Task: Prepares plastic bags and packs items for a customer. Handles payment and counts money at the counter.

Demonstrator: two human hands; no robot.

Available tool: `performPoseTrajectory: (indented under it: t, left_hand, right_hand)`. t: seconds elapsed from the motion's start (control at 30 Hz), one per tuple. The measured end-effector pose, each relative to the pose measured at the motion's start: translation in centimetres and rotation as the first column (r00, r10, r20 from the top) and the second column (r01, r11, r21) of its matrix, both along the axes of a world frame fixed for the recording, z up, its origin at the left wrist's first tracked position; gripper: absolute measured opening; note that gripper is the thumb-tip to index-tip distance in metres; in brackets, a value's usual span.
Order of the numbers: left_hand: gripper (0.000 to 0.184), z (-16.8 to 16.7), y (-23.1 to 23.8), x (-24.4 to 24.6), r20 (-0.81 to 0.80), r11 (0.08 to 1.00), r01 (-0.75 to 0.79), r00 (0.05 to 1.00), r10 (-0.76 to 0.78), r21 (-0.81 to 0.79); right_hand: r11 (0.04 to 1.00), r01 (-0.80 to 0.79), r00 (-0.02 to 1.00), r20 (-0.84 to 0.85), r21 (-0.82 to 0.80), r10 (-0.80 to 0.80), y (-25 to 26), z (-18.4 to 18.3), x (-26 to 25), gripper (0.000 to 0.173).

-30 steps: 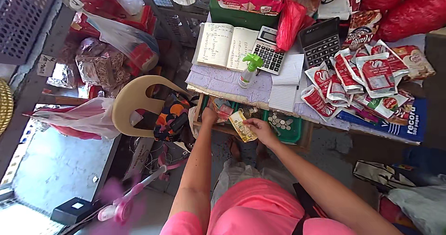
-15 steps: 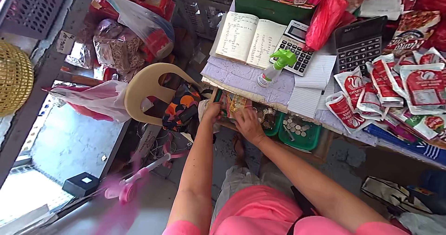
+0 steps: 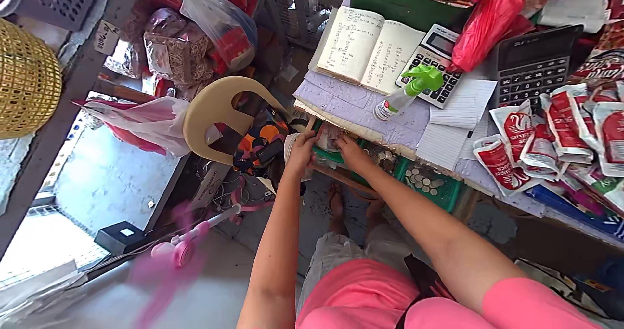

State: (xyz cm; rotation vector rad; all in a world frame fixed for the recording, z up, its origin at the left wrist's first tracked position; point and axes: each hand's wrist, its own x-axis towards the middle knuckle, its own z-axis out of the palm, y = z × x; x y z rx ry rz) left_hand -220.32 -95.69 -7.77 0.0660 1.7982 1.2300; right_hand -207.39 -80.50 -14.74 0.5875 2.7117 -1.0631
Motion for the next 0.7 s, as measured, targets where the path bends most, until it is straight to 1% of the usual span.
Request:
performPoseTrajectory:
  t: [0.07, 0.13, 0.17, 0.33, 0.37, 0.43, 0.47, 0.5, 0.57, 0.6, 0.63, 0.7]
  left_hand:
    - [0.039, 0.5, -2.1, 1.5, -0.018, 0.999, -0.022, 1.000, 0.022, 0.035]
    - [0.038, 0.7, -4.4, 3.3, -0.010, 0.998, -0.037, 0.999, 0.038, 0.044]
    - [0.038, 0.7, -5.5, 4.2, -0.005, 0.999, -0.028, 1.000, 0.028, 0.037]
    - [0.039, 0.6, -9.8, 7.9, 0.055, 1.000, 0.006, 0.998, -0.005, -0.021]
    - [0.039, 0.5, -10.4, 8.4, 0.070, 1.000, -0.001, 0.998, 0.003, -0.029]
    - [0.039, 0.3, -11.2, 9.0, 0.092, 0.999, -0.026, 0.995, 0.029, -0.039]
    - [0.039, 0.1, -11.4, 9.3, 0.099, 0.998, -0.038, 0.994, 0.042, -0.043]
    - [0.039, 0.0, -11.6, 9.4, 0.104, 0.998, -0.046, 0.993, 0.051, -0.046]
    - [0.039, -0.1, -11.6, 9.6, 0.114, 0.998, -0.057, 0.992, 0.061, -0.040]
    - [0.039, 0.0, -11.4, 9.6, 0.118, 0.998, -0.056, 0.991, 0.060, -0.038]
    - [0.039, 0.1, -11.2, 9.5, 0.120, 0.998, -0.053, 0.991, 0.057, -0.037]
    - [0.039, 0.2, -10.8, 9.5, 0.118, 0.998, -0.049, 0.992, 0.053, -0.033]
  right_hand:
    - [0.999, 0.035, 0.999, -0.001, 0.020, -0.035, -0.1, 0.0, -0.6, 0.024]
    - [0.998, 0.045, 0.998, 0.031, 0.054, -0.046, -0.2, -0.2, -1.2, 0.034]
    - [0.996, 0.028, 0.998, 0.053, 0.084, -0.033, -0.3, -0.4, -1.4, 0.039]
    - [0.959, -0.075, 0.990, 0.133, 0.274, 0.039, -0.4, -1.4, -2.3, 0.048]
    - [0.943, -0.096, 0.989, 0.134, 0.317, 0.055, -0.5, -1.6, -2.4, 0.047]
    - [0.900, -0.135, 0.989, 0.116, 0.414, 0.095, -0.4, -2.2, -2.5, 0.039]
    - [0.888, -0.145, 0.988, 0.103, 0.437, 0.111, -0.3, -2.4, -2.4, 0.037]
    - [0.884, -0.160, 0.986, 0.108, 0.440, 0.125, -0.2, -2.4, -2.3, 0.040]
    - [0.892, -0.186, 0.980, 0.139, 0.412, 0.141, 0.0, -2.2, -2.2, 0.052]
    - [0.891, -0.192, 0.980, 0.137, 0.411, 0.148, 0.1, -2.1, -2.3, 0.053]
    - [0.884, -0.197, 0.980, 0.114, 0.425, 0.163, 0.1, -2.0, -2.3, 0.048]
    - [0.855, -0.200, 0.978, 0.042, 0.478, 0.206, 0.2, -2.3, -2.1, 0.029]
